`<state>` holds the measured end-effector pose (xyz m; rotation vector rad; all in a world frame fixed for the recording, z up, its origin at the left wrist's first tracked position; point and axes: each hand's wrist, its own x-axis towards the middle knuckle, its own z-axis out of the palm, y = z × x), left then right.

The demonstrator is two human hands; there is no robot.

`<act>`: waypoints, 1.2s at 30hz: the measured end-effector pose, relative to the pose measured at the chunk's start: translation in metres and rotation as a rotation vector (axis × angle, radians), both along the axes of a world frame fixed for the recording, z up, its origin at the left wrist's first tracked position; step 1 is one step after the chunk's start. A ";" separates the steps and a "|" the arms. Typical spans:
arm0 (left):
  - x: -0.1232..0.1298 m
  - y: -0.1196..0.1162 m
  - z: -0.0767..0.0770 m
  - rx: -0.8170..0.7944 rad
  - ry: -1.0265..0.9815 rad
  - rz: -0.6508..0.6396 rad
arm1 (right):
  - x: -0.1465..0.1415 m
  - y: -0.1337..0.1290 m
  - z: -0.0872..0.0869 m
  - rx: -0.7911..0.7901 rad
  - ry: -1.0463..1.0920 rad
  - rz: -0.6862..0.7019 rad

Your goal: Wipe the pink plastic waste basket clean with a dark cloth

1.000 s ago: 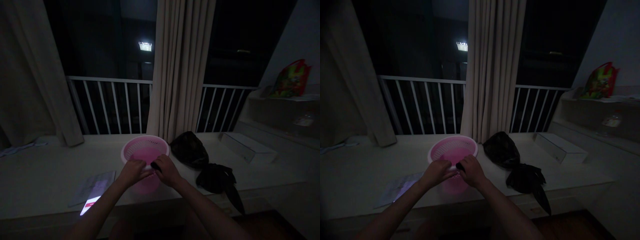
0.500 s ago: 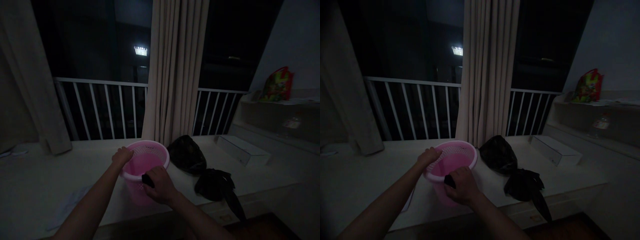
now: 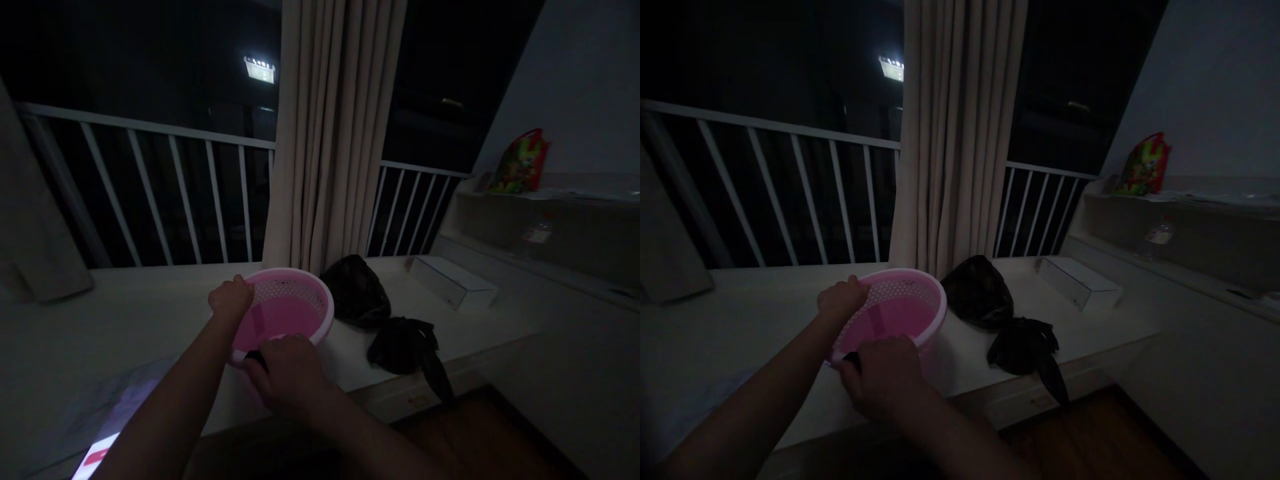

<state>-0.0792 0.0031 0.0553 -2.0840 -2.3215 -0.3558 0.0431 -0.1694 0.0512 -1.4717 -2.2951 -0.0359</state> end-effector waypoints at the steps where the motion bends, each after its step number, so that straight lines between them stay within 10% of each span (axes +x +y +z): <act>1: -0.002 -0.002 0.000 -0.001 0.008 -0.001 | 0.000 -0.002 0.005 -0.011 -0.016 0.042; 12: -0.027 -0.014 0.006 -0.099 -0.005 -0.012 | -0.007 0.000 0.021 -0.105 -0.035 0.061; 25: -0.027 -0.009 0.008 -0.140 0.031 0.058 | 0.032 -0.011 0.003 -0.041 0.164 0.345; 36: -0.015 -0.005 0.006 -0.114 0.141 -0.114 | 0.036 0.000 -0.009 0.084 0.458 0.283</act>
